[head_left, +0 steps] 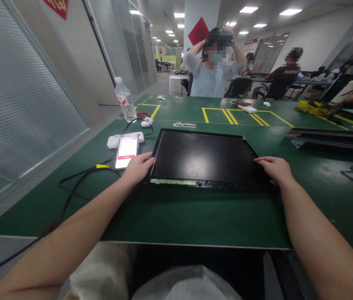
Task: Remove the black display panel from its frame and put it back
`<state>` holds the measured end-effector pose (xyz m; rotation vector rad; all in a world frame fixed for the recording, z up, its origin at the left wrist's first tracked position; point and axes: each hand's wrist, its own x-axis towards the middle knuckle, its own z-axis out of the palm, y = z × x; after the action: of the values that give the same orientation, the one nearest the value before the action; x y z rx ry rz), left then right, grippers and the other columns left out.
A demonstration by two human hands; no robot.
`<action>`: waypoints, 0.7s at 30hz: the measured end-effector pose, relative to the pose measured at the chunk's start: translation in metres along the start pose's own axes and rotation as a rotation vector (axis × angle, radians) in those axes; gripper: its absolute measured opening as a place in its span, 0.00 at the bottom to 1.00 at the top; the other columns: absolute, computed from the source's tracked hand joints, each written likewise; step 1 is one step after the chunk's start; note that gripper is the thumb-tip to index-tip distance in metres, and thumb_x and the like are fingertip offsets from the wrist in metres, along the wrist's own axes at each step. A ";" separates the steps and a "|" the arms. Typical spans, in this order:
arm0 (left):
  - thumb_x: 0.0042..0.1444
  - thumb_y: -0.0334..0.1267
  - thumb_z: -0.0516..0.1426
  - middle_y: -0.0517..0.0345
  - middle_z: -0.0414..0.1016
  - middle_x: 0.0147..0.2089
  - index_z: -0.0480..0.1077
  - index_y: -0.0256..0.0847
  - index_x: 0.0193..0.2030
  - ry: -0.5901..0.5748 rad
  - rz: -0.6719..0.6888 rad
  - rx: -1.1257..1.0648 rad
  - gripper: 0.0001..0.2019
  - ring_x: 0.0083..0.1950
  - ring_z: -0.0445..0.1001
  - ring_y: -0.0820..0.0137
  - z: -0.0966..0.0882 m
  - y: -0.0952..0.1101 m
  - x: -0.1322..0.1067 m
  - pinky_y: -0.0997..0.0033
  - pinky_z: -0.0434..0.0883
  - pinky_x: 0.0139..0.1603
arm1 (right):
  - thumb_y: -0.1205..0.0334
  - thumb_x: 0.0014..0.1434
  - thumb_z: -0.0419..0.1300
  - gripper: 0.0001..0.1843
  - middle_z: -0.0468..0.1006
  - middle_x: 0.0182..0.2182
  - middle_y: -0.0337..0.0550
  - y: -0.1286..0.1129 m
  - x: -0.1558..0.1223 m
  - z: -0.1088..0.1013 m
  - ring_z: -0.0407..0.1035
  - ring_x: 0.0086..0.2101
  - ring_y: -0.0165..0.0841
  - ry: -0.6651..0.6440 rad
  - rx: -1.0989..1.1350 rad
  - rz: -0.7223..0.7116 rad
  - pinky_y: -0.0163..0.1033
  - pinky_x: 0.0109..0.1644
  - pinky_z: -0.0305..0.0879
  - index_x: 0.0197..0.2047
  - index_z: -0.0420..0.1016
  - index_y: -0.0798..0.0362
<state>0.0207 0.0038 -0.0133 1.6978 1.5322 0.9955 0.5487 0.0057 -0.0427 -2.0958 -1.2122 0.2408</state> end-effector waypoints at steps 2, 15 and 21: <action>0.61 0.45 0.66 0.54 0.92 0.44 0.87 0.46 0.52 0.016 -0.081 -0.125 0.15 0.51 0.88 0.50 0.002 0.004 -0.002 0.55 0.85 0.51 | 0.57 0.51 0.66 0.08 0.88 0.34 0.44 0.001 0.000 0.000 0.79 0.37 0.47 -0.004 0.002 0.013 0.51 0.44 0.77 0.30 0.90 0.40; 0.64 0.32 0.68 0.53 0.91 0.40 0.79 0.42 0.70 0.059 -0.415 -0.637 0.27 0.31 0.87 0.65 0.012 0.022 -0.005 0.70 0.83 0.30 | 0.59 0.49 0.66 0.09 0.88 0.34 0.50 -0.013 -0.008 -0.008 0.78 0.37 0.48 -0.018 -0.044 -0.009 0.51 0.45 0.74 0.30 0.90 0.46; 0.64 0.33 0.70 0.52 0.92 0.42 0.77 0.42 0.72 0.088 -0.459 -0.723 0.29 0.35 0.89 0.62 0.014 0.023 -0.004 0.68 0.85 0.33 | 0.61 0.53 0.65 0.10 0.89 0.38 0.51 -0.019 -0.011 -0.009 0.79 0.40 0.50 -0.037 -0.077 0.003 0.52 0.50 0.73 0.32 0.91 0.47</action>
<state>0.0441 -0.0029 -0.0009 0.7712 1.2977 1.1824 0.5340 -0.0017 -0.0255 -2.1679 -1.2592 0.2390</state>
